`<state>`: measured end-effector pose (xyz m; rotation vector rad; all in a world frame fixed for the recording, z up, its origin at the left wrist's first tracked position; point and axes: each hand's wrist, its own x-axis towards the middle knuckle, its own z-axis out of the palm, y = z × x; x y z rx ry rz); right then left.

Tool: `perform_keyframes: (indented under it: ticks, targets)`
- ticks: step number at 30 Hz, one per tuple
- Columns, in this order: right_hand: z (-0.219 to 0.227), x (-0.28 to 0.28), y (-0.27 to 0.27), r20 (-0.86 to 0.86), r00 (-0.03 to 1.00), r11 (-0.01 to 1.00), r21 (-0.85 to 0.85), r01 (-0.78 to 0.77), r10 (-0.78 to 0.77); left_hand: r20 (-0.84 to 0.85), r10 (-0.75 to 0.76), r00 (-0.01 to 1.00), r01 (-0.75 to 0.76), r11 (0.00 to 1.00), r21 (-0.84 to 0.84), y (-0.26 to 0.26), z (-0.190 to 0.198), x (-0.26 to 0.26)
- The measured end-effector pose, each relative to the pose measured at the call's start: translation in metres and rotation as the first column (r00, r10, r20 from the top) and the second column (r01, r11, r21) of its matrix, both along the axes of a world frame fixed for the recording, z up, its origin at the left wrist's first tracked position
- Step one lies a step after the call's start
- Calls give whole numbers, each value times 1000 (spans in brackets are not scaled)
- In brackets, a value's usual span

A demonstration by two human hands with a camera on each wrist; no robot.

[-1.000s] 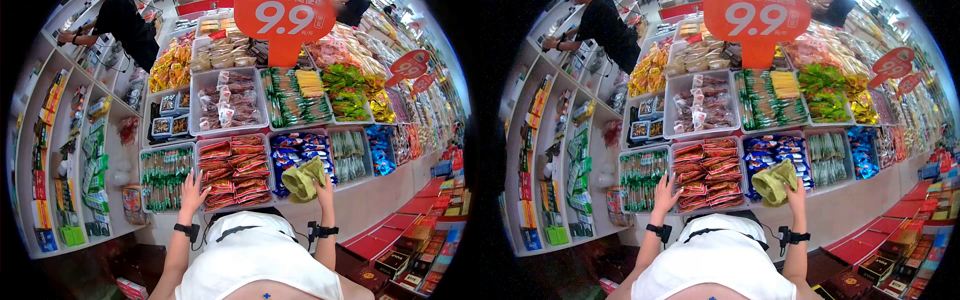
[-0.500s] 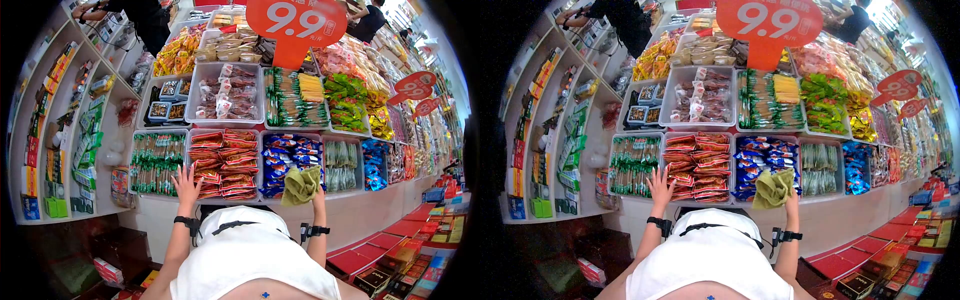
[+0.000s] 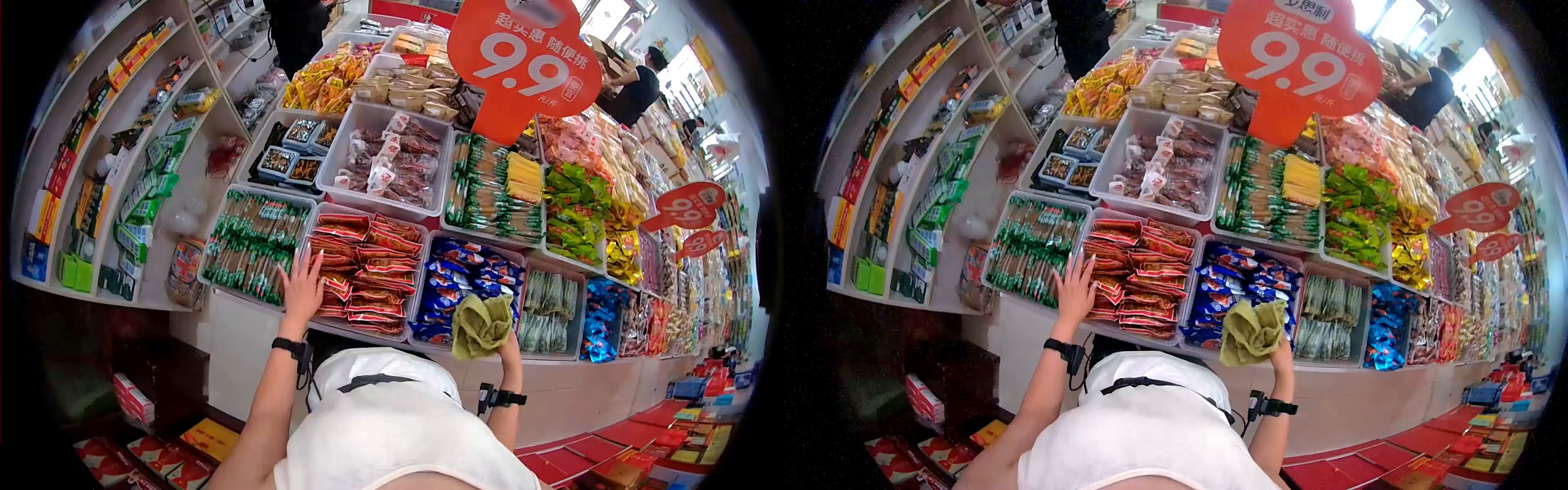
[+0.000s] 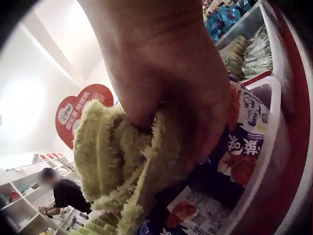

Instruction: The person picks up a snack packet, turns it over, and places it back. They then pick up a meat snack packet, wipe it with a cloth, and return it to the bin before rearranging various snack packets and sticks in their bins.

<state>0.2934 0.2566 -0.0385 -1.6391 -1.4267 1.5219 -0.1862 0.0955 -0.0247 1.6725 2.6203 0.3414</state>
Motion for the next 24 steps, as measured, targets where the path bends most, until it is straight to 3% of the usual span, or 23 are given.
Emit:
perform_keyframes:
  ticks: [3, 6, 7, 10, 14, 20, 21, 24]
  targets:
    - [14, -5, 1, -19, 995, 995, -40, -94, 94, 81, -28, 996, 27, 1000, 5, 22, 20, 14]
    - [12, -6, 9, -26, 980, 977, 78, -197, 199, 151, -37, 988, 43, 998, -43, 43, 13, 23]
    - [11, -7, 10, -31, 981, 979, 68, -190, 192, 156, -38, 987, 47, 997, -57, 48, 8, 26]
    - [13, -7, 13, 162, 968, 978, 59, -202, 191, 178, -38, 983, 46, 998, -44, 56, -8, 33]
    - [-17, 2, 21, 190, 962, 971, 95, -219, 198, 120, -55, 991, 65, 994, -84, 61, -8, 36]
    - [34, -30, 20, 336, 905, 946, 96, -309, 262, 94, -101, 990, 115, 979, -166, 61, -7, 36]
    - [31, -37, 23, 251, 929, 944, 116, -309, 273, 122, -97, 988, 118, 977, -180, 62, -6, 34]
    - [41, -44, 27, 432, 852, 928, 82, -364, 296, 90, -75, 993, 93, 974, -208, 65, -3, 29]
